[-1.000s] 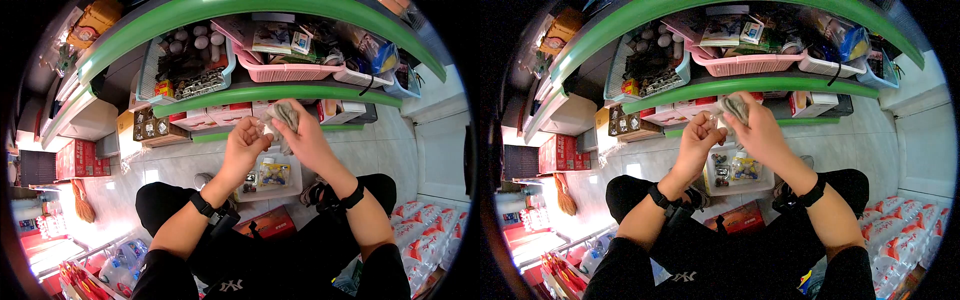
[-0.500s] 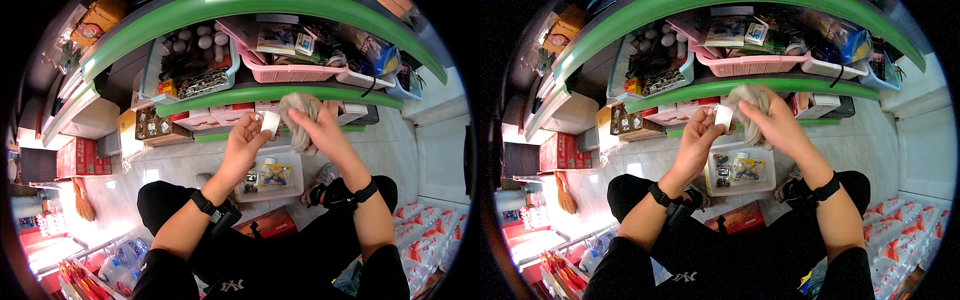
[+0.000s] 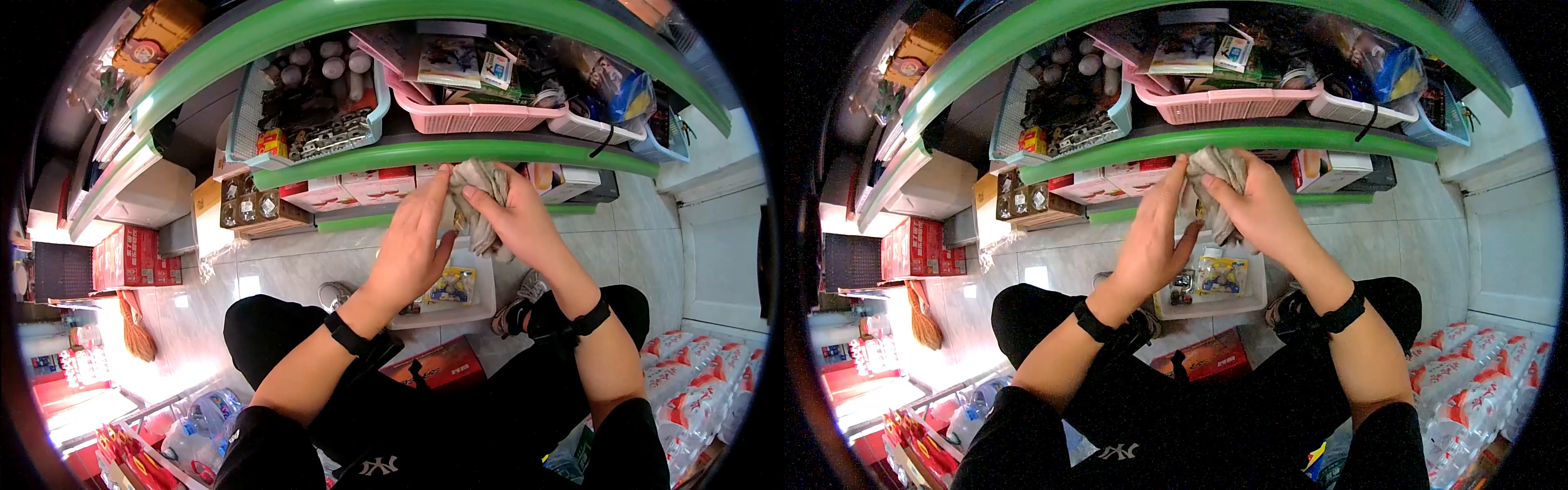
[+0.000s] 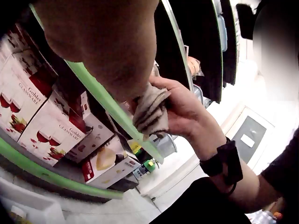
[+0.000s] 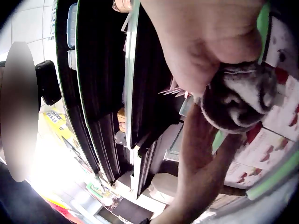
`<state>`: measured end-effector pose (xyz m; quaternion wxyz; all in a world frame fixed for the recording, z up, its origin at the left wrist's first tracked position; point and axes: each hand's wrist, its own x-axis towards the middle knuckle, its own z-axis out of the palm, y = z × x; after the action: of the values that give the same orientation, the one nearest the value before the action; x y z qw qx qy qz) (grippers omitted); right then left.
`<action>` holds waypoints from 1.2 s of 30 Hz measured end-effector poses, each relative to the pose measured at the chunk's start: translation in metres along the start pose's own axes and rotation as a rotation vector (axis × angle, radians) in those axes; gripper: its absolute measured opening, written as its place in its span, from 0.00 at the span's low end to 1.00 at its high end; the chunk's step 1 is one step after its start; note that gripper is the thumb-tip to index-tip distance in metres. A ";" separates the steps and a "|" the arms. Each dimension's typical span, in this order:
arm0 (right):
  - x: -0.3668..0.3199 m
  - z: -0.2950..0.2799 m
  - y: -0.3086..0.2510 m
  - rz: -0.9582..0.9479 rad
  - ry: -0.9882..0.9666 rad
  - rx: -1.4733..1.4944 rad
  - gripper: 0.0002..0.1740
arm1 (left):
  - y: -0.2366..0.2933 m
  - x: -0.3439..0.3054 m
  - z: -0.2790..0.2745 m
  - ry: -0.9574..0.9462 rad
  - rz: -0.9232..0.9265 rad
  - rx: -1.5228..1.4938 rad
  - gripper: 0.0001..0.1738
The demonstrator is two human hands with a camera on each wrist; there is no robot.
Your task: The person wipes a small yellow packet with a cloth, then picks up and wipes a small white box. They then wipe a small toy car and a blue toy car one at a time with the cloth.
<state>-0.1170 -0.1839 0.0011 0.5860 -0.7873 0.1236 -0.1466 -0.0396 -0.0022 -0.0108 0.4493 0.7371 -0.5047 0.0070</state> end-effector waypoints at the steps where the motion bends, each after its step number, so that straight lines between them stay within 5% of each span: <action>1: 0.000 0.000 0.000 0.028 -0.020 0.050 0.20 | 0.000 -0.002 0.000 -0.070 -0.131 -0.062 0.39; 3: 0.000 -0.002 -0.006 0.133 -0.047 0.195 0.20 | 0.000 -0.005 0.001 -0.209 -0.391 -0.187 0.35; 5: -0.002 -0.005 -0.024 0.288 -0.063 0.386 0.19 | -0.025 -0.014 0.018 -0.112 -0.409 -0.496 0.32; 9: 0.004 -0.013 -0.023 0.169 0.086 0.241 0.24 | -0.020 -0.006 0.009 -0.042 -0.697 -1.288 0.27; 12: 0.002 -0.005 -0.003 0.045 0.080 0.107 0.24 | -0.020 -0.006 0.007 -0.026 -0.704 -1.415 0.24; 15: -0.007 0.009 -0.012 -0.158 -0.028 -0.177 0.24 | -0.018 -0.004 0.008 -0.023 -0.699 -1.422 0.24; 22: -0.012 0.026 -0.012 -0.240 0.056 -0.360 0.21 | -0.015 -0.009 0.012 -0.069 -0.620 -1.283 0.23; 36: 0.003 -0.003 -0.013 -0.157 0.135 -0.356 0.20 | -0.006 -0.004 0.008 -0.090 -0.669 -1.253 0.24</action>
<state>-0.1148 -0.1837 0.0149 0.4149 -0.8740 0.1247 -0.2201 -0.0403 -0.0038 -0.0216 0.7454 0.4550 -0.1785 -0.4533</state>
